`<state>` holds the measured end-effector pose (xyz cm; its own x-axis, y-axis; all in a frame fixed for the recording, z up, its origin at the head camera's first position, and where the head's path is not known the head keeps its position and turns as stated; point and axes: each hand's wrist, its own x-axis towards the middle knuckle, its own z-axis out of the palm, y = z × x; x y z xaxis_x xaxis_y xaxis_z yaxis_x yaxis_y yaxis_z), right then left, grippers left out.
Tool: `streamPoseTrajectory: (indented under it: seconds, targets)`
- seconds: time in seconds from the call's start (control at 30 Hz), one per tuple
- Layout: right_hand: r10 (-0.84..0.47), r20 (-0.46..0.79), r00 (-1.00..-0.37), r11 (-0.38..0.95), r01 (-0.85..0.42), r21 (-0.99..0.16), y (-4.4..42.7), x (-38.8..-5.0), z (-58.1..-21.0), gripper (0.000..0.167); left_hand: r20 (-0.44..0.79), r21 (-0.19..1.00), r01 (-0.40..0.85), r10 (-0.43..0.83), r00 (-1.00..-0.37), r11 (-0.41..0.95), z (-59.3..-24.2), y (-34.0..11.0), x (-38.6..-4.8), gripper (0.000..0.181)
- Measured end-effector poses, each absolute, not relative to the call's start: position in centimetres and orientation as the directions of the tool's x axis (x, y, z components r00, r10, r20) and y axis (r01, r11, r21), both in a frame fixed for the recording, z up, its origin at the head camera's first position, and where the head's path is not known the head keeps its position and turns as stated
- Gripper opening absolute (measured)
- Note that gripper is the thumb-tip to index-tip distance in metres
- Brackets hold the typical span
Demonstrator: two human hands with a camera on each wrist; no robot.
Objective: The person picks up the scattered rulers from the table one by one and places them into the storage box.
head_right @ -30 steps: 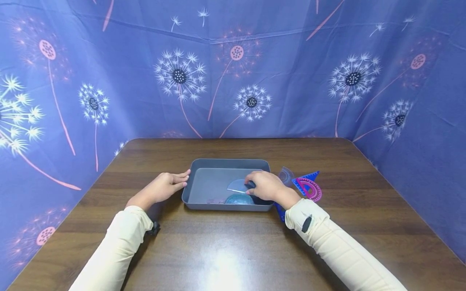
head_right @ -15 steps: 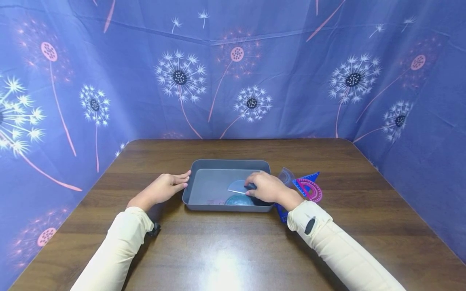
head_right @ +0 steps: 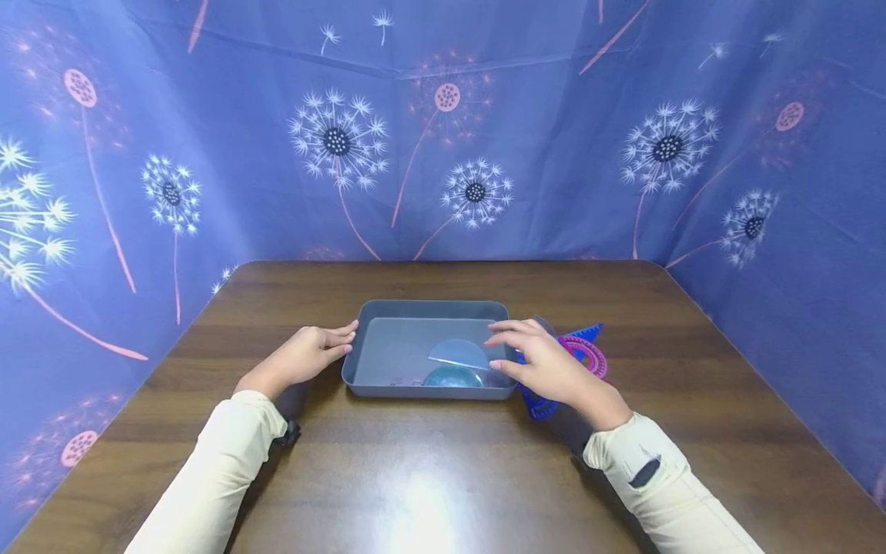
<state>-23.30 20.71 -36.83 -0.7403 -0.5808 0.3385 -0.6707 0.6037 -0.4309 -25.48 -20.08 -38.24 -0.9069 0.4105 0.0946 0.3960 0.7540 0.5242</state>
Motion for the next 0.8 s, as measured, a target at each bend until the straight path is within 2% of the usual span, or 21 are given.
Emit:
streamPoseTrajectory:
  seconds: [0.2,0.4,0.53,0.8]
  targets:
    - [-0.494,0.397,-0.773,0.643,-0.633,-0.432,23.3,-22.8,-37.2,0.024,0.075,0.526,0.381,0.404,-0.912,0.761,-38.4,-20.3,-25.4,0.037]
    - [-0.441,0.435,-0.785,0.677,-0.609,-0.413,25.8,-23.1,-37.7,0.028,0.076,0.546,0.381,0.409,-0.909,0.746,-38.9,-20.2,-25.3,0.038]
    - [-0.414,0.397,-0.819,0.713,-0.563,-0.418,27.5,-23.5,-37.9,0.03,0.096,0.533,0.402,0.419,-0.903,0.744,-38.7,-20.2,-25.4,0.037]
    - [-0.427,0.251,-0.869,0.766,-0.495,-0.41,30.5,-24.0,-38.3,0.044,0.092,0.53,0.398,0.416,-0.905,0.749,-38.3,-20.2,-25.7,0.038]
